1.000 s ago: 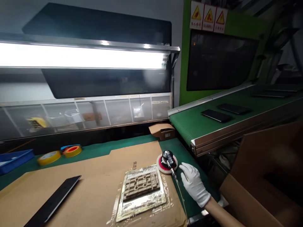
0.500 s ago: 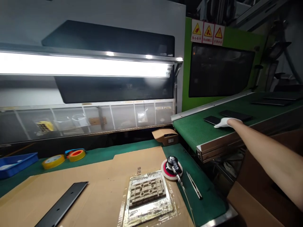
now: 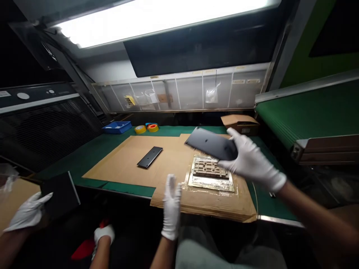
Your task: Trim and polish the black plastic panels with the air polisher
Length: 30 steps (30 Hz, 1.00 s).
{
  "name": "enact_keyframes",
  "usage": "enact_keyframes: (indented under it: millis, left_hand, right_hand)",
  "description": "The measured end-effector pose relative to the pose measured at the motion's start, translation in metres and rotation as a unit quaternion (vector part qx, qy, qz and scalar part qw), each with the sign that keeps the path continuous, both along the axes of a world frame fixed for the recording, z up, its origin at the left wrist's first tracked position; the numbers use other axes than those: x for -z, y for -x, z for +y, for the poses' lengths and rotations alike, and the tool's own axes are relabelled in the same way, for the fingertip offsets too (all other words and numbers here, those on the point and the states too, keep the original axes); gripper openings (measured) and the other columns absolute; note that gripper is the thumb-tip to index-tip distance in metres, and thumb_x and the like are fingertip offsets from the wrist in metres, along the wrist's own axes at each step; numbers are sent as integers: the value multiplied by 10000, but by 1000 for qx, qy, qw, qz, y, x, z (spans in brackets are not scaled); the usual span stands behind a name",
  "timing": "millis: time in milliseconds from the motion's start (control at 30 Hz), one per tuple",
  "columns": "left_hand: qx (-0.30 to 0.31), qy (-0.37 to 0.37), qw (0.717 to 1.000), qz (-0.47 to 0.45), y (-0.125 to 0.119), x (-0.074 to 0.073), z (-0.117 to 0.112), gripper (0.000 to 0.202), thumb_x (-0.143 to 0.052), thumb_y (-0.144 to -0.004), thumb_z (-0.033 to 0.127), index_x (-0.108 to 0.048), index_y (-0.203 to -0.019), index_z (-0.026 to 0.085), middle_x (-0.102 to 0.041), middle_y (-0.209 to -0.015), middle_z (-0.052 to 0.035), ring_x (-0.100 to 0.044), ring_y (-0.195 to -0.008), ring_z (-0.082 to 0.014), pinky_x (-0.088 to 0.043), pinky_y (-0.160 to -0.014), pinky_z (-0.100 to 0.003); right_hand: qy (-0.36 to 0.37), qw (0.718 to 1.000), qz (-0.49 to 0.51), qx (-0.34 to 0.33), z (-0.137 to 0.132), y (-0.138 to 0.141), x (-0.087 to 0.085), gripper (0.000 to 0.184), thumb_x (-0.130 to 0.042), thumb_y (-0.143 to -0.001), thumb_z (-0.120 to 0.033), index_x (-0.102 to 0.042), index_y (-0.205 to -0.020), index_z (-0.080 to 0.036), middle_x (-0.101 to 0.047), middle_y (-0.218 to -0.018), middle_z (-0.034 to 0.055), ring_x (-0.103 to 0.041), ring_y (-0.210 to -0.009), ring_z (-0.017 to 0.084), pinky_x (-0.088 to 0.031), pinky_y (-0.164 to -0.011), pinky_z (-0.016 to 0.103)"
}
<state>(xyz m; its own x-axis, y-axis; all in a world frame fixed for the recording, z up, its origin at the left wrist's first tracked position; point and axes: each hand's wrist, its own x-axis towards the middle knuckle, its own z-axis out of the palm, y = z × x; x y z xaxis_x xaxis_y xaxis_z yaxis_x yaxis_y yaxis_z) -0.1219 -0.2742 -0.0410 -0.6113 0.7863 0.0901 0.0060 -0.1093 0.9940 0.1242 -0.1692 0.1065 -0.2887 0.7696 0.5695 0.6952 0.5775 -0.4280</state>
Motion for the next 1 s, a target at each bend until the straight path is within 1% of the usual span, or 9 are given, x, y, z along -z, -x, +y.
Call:
enact_keyframes:
  millis: [67, 100, 200, 300, 367, 467, 633, 800, 1000]
  left_hand:
    - [105, -25, 977, -186, -47, -9, -31, 638, -703, -880, 379, -494, -1481, 325, -489, -1569, -44, -395, -1503, -275, -323, -1273, -484]
    - [94, -27, 970, -221, -63, -13, -44, 573, -752, -838, 334, -600, -1389, 295, -535, -1528, -53, -364, -1520, -281, -320, -1277, -465]
    - [75, -2, 942, -328, -80, -21, -67, 397, -802, -745, 177, -754, -1133, 242, -635, -1417, -62, -327, -1537, -275, -303, -1289, -394]
    - [111, 46, 886, -447, -76, -30, -76, 373, -748, -817, 223, -732, -1188, 182, -689, -1329, -115, -531, -1396, -326, -390, -1242, -495]
    - [139, 77, 849, -503, -75, -37, -80, 390, -722, -856, 257, -708, -1224, 127, -725, -1239, -149, -675, -1209, -324, -462, -1177, -524]
    - [168, 108, 804, -561, -81, -43, -88, 323, -728, -855, 233, -729, -1154, 109, -768, -1079, -112, -752, -966, -240, -538, -1081, -429]
    - [212, 150, 761, -594, -89, -40, -106, 205, -744, -850, 248, -770, -980, 92, -777, -898, -71, -742, -819, -174, -586, -893, -295]
    - [244, 161, 696, -656, -90, -33, -120, 123, -750, -851, 239, -784, -890, 127, -794, -888, -40, -754, -857, -158, -585, -810, -238]
    - [235, 209, 675, -668, -90, -22, -140, 151, -799, -828, 270, -755, -870, 132, -789, -839, -32, -759, -801, -167, -591, -749, -241]
  right_hand:
    - [7, 998, 10, -61, -59, 35, 51, 1040, -815, -766, -535, -305, -1596, -171, -554, -1384, 195, -538, -1273, 406, -464, -1098, 557]
    - [15, 996, 8, -84, -81, 38, 73, 1030, -769, -806, -563, -255, -1616, -186, -523, -1434, 194, -514, -1312, 404, -450, -1120, 556]
    - [64, 992, 0, -113, -98, -9, 121, 736, -547, -972, -545, -285, -1608, -283, -507, -1499, 128, -521, -1343, 346, -453, -1123, 526]
    - [113, 978, 8, 173, -53, -97, 154, 574, -450, -999, -498, -495, -1506, -234, -624, -1330, 176, -592, -1232, 364, -492, -1014, 521]
    - [183, 902, -97, 378, -18, -150, 175, 632, -487, -977, -508, -558, -1463, -109, -614, -1233, 316, -588, -1169, 459, -473, -880, 567]
    - [292, 830, -216, 424, 11, -196, 202, 769, -533, -955, -630, -532, -1490, -77, -564, -1245, 388, -580, -1147, 496, -416, -778, 523]
    - [335, 850, -187, 361, 19, -201, 209, 621, -557, -991, -444, -554, -1468, -47, -636, -1249, 314, -626, -1119, 363, -366, -736, 408]
    - [333, 861, -193, 332, 20, -179, 193, 738, -580, -951, -605, -628, -1355, 11, -628, -1209, 356, -630, -1017, 311, -322, -733, 408]
    - [391, 846, -204, 300, 29, -169, 178, 408, -651, -896, -284, -725, -1109, 56, -677, -1068, 299, -634, -981, 249, -311, -723, 382]
